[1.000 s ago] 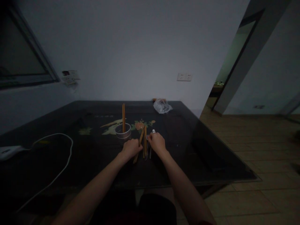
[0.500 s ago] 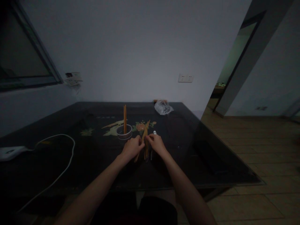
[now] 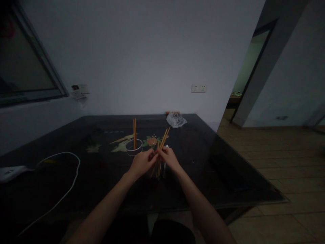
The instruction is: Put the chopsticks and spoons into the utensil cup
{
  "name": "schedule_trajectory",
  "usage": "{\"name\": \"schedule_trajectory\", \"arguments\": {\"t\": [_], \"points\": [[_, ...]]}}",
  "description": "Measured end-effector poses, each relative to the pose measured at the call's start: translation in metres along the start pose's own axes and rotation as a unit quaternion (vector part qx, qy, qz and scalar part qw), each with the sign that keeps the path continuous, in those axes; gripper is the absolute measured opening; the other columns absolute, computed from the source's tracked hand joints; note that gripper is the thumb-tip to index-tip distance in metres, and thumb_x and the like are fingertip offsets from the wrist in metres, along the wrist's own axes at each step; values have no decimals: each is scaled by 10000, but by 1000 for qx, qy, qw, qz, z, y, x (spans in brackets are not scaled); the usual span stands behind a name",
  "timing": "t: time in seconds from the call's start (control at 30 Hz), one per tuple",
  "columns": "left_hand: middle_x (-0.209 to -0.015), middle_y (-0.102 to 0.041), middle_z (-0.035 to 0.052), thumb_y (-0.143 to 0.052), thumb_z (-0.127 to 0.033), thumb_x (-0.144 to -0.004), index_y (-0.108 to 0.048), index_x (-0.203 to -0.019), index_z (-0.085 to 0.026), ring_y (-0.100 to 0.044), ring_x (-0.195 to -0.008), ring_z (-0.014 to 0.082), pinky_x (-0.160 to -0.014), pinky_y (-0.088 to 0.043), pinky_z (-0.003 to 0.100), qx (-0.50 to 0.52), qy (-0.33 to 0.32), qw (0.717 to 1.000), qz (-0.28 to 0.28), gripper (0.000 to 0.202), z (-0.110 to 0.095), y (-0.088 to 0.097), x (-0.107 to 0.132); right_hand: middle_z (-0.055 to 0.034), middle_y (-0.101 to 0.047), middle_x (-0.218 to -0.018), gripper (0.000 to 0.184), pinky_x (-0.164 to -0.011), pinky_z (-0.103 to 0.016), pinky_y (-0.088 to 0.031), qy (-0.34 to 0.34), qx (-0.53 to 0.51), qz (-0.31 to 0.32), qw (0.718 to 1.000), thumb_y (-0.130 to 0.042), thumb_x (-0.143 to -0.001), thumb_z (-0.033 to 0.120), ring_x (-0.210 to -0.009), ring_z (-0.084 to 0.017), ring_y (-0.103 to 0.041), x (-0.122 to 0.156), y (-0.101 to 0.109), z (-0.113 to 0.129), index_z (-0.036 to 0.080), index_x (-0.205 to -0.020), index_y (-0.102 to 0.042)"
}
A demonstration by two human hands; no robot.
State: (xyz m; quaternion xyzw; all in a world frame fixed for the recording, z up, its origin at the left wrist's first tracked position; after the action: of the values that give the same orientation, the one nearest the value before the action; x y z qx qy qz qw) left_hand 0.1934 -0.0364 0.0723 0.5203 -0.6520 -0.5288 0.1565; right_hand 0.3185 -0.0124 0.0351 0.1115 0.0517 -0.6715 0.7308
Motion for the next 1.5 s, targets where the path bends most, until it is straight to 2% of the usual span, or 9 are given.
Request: {"name": "schedule_trajectory", "arguments": {"t": [0.07, 0.17, 0.3, 0.43, 0.63, 0.93, 1.17, 1.33, 1.5], "points": [[-710, -647, 10, -442, -371, -891, -581, -785, -197, -615, -660, 150, -604, -412, 228, 67, -7, 997, -36, 247, 1, 13, -1, 39, -478, -543, 408, -452, -209, -317, 21, 16, 18, 999, -570, -746, 560, -482, -90, -420, 0, -3, 9, 155, -700, -557], [-779, -642, 13, -495, -332, -863, -588, -892, -186, -604, -699, 131, -641, -443, 218, 196, -22, 976, -96, 175, 5, 38, -4, 28, -502, -608, 359, -491, -210, -336, 61, 69, 75, 993, -523, -810, 504, -533, -98, -431, 0, -16, 30, 151, -761, -571], [-922, -645, 46, -548, -331, -824, -579, -1028, -173, -616, -817, 151, -715, -485, 240, 297, -17, 947, -124, 261, 23, 64, -6, 14, -535, -656, 236, -558, -210, -341, 125, 208, 146, 959, -479, -872, 317, -617, -114, -469, -1, -44, 61, 152, -736, -577], [-931, -646, 61, -555, -372, -809, -617, -936, -162, -620, -853, 173, -766, -502, 274, 327, -2, 939, -103, 253, 40, 72, 0, -7, -588, -717, 164, -607, -218, -358, 143, 292, 179, 928, -494, -869, 217, -671, -131, -518, -2, -68, 71, 149, -763, -599], [-919, -627, 70, -573, -334, -803, -650, -841, -154, -604, -908, 182, -802, -500, 286, 317, -21, 941, -118, 200, 47, 71, 10, -49, -640, -811, 135, -656, -231, -391, 135, 312, 195, 920, -503, -871, 191, -747, -159, -574, 2, -76, 61, 147, -823, -622], [-841, -692, 52, -610, -351, -761, -680, -833, -154, -644, -778, 184, -704, -520, 274, 344, 21, 933, -104, 222, 47, 65, 10, -37, -640, -767, 133, -619, -217, -378, 128, 316, 197, 919, -525, -860, 177, -699, -143, -563, 4, -73, 59, 147, -789, -633], [-825, -716, 53, -633, -348, -729, -696, -795, -152, -662, -775, 203, -698, -526, 287, 325, 46, 940, -95, 216, 47, 76, 13, -34, -631, -742, 184, -610, -223, -363, 136, 317, 202, 916, -513, -885, 227, -677, -139, -555, 6, -77, 60, 143, -782, -640], [-822, -720, 47, -659, -347, -705, -692, -775, -160, -669, -780, 203, -720, -541, 307, 355, 41, 926, -123, 202, 50, 96, 17, -19, -651, -758, 194, -624, -227, -384, 154, 277, 182, 931, -553, -867, 326, -691, -141, -566, 8, -72, 74, 171, -841, -667], [-818, -718, 50, -688, -353, -688, -689, -789, -153, -668, -766, 191, -728, -550, 302, 348, 42, 918, -186, 224, 52, 141, 24, -50, -684, -897, 211, -709, -254, -434, 158, 193, 55, 967, -541, -862, 328, -811, -164, -607, -4, -50, 79, 177, -927, -673]]}}
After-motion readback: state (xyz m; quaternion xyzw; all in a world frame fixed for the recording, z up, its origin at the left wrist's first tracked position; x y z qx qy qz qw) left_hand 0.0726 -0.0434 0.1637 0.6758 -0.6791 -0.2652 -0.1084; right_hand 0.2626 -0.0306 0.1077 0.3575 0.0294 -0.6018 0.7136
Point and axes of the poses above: each hand's wrist, its own x-axis away from the middle knuckle, its own y-axis out of the back of the hand, z = x × y, the point moved 6 cm from there along -x, towards the middle knuckle
